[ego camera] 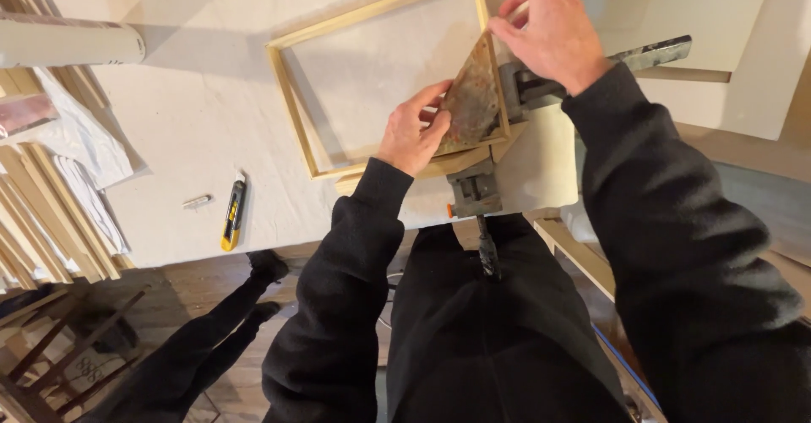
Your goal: The person fits wooden frame moulding pieces together at a corner, aligns the joint against a triangular corner guide, and tightens a screw clamp to hold the frame corner. They then tap the joint with a hammer and use a utility knife on the wood edge while continuing to adjust and re-clamp the frame.
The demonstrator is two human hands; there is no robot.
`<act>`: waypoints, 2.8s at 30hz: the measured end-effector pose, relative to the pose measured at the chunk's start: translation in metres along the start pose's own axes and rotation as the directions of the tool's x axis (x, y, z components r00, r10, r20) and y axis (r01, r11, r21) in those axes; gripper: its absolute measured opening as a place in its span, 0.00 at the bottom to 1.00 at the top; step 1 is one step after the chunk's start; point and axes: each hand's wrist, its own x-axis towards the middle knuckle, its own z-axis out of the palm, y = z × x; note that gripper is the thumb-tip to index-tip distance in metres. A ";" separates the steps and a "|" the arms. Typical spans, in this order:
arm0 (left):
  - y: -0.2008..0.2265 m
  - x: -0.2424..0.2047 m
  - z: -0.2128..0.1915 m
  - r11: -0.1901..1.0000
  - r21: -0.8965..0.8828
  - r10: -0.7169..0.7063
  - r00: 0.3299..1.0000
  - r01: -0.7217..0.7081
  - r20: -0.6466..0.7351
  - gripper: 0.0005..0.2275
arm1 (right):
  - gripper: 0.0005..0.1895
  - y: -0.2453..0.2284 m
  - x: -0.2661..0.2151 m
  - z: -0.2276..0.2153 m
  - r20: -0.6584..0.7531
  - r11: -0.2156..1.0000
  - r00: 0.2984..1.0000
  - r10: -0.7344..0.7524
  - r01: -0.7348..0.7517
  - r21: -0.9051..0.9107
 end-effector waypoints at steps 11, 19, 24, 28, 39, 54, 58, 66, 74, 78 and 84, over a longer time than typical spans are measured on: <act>-0.041 -0.094 -0.052 0.669 0.658 0.378 0.920 -0.345 0.098 0.30 | 0.31 -0.083 -0.032 0.005 0.558 0.729 0.680 -0.476 0.660 -0.181; -0.060 -0.094 -0.056 0.707 0.608 0.436 0.899 -0.361 0.027 0.25 | 0.39 -0.090 -0.029 0.021 0.742 0.659 0.625 -0.242 0.668 -0.347; -0.059 -0.091 -0.054 0.709 0.595 0.427 0.902 -0.378 0.064 0.24 | 0.40 -0.092 -0.037 0.017 0.715 0.614 0.647 -0.265 0.685 -0.393; -0.059 -0.089 -0.053 0.693 0.632 0.400 0.914 -0.348 0.065 0.23 | 0.38 -0.089 -0.042 0.019 0.684 0.591 0.653 -0.326 0.705 -0.392; -0.062 -0.087 -0.056 0.685 0.648 0.358 0.929 -0.333 0.098 0.21 | 0.34 -0.093 -0.050 0.024 0.658 0.523 0.669 -0.345 0.720 -0.457; -0.062 -0.085 -0.055 0.709 0.630 0.357 0.932 -0.318 0.068 0.22 | 0.33 -0.097 -0.061 0.027 0.615 0.424 0.691 -0.379 0.721 -0.548; -0.062 -0.083 -0.054 0.713 0.624 0.341 0.935 -0.321 0.091 0.22 | 0.33 -0.086 -0.061 0.033 0.607 0.413 0.684 -0.405 0.729 -0.546; -0.058 -0.089 -0.059 0.713 0.607 0.349 0.929 -0.350 0.125 0.25 | 0.32 -0.080 -0.046 0.027 0.656 0.452 0.677 -0.333 0.726 -0.519; -0.053 -0.114 -0.052 0.658 0.643 0.514 0.858 -0.392 -0.002 0.18 | 0.13 -0.071 -0.051 0.013 0.524 0.739 0.785 -0.331 0.561 -0.373; -0.051 -0.110 -0.042 0.636 0.614 0.594 0.804 -0.468 -0.002 0.13 | 0.14 -0.067 -0.053 0.007 0.513 0.777 0.805 -0.299 0.517 -0.358; -0.025 -0.104 -0.024 0.537 0.652 0.642 0.761 -0.536 0.096 0.15 | 0.14 -0.059 -0.058 0.010 0.490 0.748 0.786 -0.377 0.570 -0.341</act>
